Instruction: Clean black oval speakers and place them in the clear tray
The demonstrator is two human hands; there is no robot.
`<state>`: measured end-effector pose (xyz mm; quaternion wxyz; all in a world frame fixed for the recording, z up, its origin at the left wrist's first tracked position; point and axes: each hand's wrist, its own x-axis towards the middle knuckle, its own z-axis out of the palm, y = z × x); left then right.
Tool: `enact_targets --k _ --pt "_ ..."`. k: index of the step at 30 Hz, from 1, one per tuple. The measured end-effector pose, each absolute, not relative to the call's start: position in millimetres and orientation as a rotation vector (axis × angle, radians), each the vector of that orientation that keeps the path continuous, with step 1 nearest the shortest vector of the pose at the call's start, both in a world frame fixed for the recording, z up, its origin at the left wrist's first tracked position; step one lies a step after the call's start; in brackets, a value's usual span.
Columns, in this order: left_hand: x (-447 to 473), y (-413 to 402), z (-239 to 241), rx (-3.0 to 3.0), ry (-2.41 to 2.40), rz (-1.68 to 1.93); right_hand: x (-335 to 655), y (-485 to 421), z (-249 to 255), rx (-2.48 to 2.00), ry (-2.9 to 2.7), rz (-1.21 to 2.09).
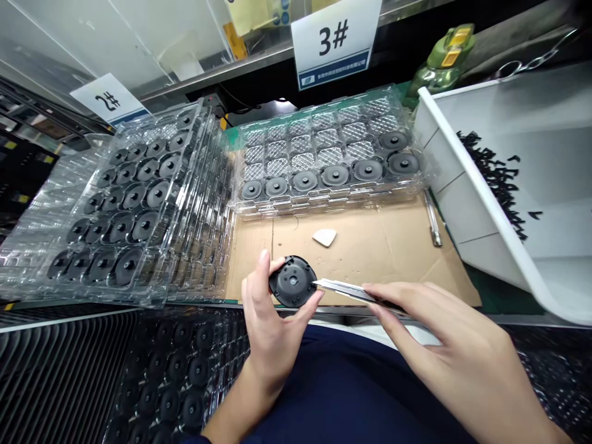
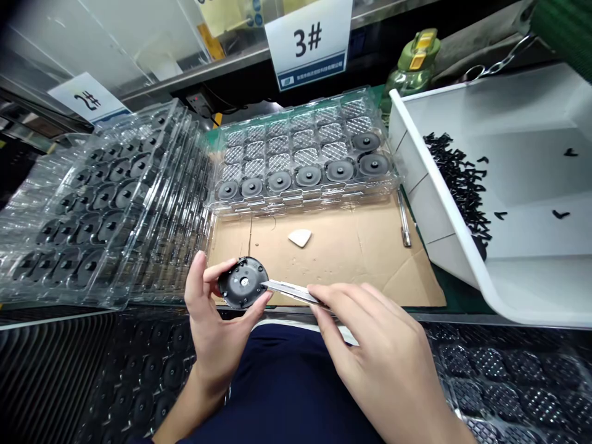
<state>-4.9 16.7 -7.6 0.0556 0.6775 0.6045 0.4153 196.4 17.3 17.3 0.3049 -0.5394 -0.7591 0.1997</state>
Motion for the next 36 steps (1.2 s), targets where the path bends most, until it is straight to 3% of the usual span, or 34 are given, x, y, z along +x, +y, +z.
enact_targets --k 12,18,21,24,28,32,36 --pt "-7 15 -8 2.031 1.836 1.271 202 13 21 -1.412 -2.012 0.509" --pt "-5 15 -9 2.013 1.847 1.250 249 56 -75 -2.058 -1.650 0.407" --pt "-4 14 -9 2.005 1.844 1.237 263 70 -119 -2.092 -1.568 0.346" --pt "-1 14 -8 1.872 1.856 1.210 254 64 -126 -1.989 -1.568 0.353" --pt "15 14 -13 1.481 1.617 0.982 225 33 -87 -1.633 -1.803 0.563" --pt "37 14 -34 1.172 1.187 0.581 217 7 -53 -1.327 -1.715 1.151" --pt "60 15 -52 1.090 0.831 0.163 259 -23 -65 -1.482 -1.427 1.429"
